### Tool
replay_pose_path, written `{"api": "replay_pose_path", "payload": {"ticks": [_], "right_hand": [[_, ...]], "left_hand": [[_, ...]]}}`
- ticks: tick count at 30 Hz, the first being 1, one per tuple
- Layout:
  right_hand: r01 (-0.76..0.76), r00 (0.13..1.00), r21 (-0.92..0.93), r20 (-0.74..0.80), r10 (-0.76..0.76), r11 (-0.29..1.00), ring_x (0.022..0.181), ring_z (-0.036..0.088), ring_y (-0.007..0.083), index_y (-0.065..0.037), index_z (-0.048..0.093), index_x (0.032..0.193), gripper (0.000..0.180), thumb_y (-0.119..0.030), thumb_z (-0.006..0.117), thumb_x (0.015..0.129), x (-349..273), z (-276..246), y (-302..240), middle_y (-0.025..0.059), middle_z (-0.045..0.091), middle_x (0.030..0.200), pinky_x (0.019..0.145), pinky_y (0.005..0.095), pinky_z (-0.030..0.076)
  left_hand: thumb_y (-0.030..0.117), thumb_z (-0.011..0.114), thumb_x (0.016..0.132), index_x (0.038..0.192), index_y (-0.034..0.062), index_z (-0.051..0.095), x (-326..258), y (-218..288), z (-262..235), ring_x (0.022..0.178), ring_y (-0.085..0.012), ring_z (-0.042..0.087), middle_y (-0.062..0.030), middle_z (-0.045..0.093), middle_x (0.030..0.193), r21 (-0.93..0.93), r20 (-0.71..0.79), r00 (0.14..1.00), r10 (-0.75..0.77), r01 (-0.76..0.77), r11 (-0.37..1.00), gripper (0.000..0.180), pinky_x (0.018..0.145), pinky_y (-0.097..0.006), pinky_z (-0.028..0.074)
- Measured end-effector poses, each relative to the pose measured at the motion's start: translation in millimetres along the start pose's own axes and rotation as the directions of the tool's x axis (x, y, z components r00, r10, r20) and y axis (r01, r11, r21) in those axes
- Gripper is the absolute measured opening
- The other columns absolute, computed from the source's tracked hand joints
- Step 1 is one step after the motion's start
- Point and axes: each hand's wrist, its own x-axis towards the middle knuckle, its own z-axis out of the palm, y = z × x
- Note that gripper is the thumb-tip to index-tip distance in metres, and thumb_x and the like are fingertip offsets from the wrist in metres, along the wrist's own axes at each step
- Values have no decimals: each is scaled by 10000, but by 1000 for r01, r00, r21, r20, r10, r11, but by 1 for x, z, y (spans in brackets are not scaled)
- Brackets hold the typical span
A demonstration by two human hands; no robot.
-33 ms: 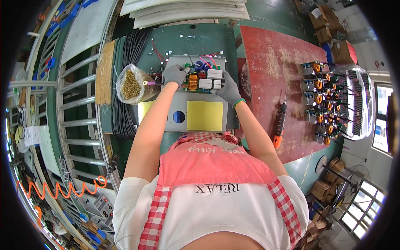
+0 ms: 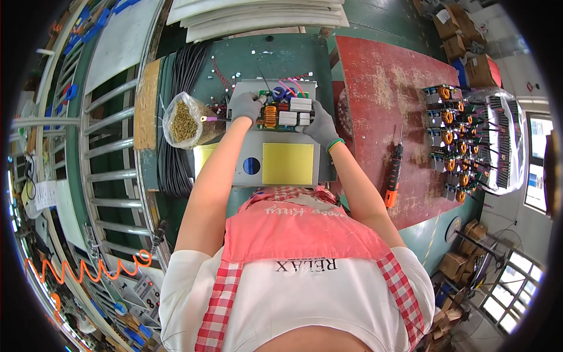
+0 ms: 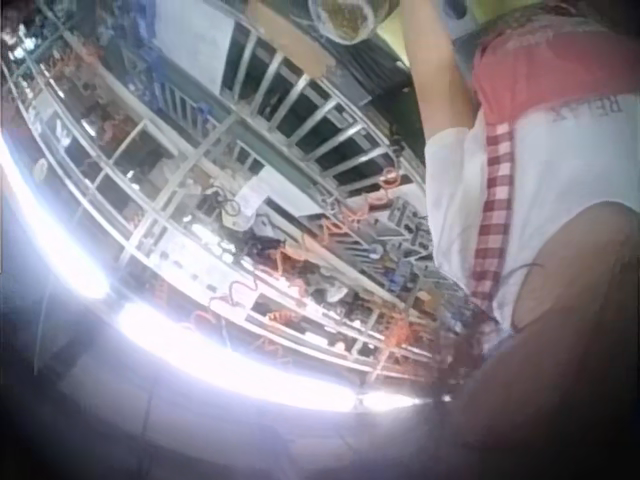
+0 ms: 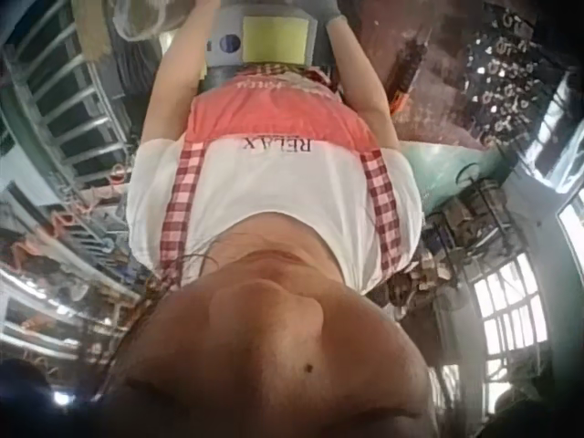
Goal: The person assembles electronic components into metal enclosures on a factory floor. They place yellow insulating pads and circuit boards into the cases, then use a power drill to secure the components with screws. The person also handles wires and other small parts during the assembly process.
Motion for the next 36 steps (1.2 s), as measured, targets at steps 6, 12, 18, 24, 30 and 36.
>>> {"api": "replay_pose_path", "payload": {"ticks": [6, 12, 18, 24, 30, 36], "right_hand": [[34, 999, 25, -13, -34, 999, 991, 630, 285, -26, 466, 1153, 695, -129, 837, 574, 1, -8, -3, 145, 650, 1044, 870, 340, 495], [11, 999, -57, 31, -9, 998, 982, 631, 305, -36, 471, 1144, 695, -158, 842, 568, 0, -8, -11, 164, 652, 1028, 843, 351, 501], [-16, 999, -51, -38, 14, 999, 992, 635, 293, -58, 468, 1164, 680, -169, 829, 599, -6, -8, -2, 156, 646, 1054, 859, 357, 508], [-83, 994, 143, -64, 93, 986, 1066, 587, 325, -95, 217, 1430, 989, -219, 788, 632, -18, -5, 28, 183, 568, 1219, 948, 376, 457], [99, 505, 2, -862, -49, 995, 895, 587, 227, -25, 484, 1191, 539, -198, 711, 733, -99, -191, 137, 133, 593, 1029, 780, 381, 486], [-421, -119, -82, -982, -144, 904, 1061, 549, 359, 39, 359, 1322, 768, -438, 665, 803, -217, -397, 201, 222, 500, 1215, 902, 401, 445]], "left_hand": [[367, 561, 870, 989, 97, 665, 6, 7, 19, 905, -350, 625, -171, 661, 919, 85, -6, 1000, 3, -3, 996, 312, 787, -443, 493], [360, 568, 864, 998, 102, 674, 1, -3, 17, 902, -347, 627, -175, 662, 940, 35, -43, 999, 12, -10, 999, 310, 792, -434, 493], [418, 542, 851, 998, 86, 679, -8, 12, 5, 912, -356, 622, -188, 655, 957, 13, -33, 999, 20, -20, 1000, 388, 799, -426, 478], [504, 542, 808, 1101, 46, 640, -1, -15, -5, 988, -381, 600, -243, 623, 1048, 7, 59, 993, 103, -103, 995, 553, 897, -446, 440], [231, 571, 869, 1088, 16, 632, -19, -38, -42, 699, -110, 537, -41, 614, 849, -538, 52, 998, 34, 0, 843, 312, 577, -244, 429], [206, 558, 893, 1049, 19, 624, -88, -82, -68, 674, -97, 542, -29, 621, 855, -627, 23, 996, -87, 82, 775, 252, 547, -217, 422]]}}
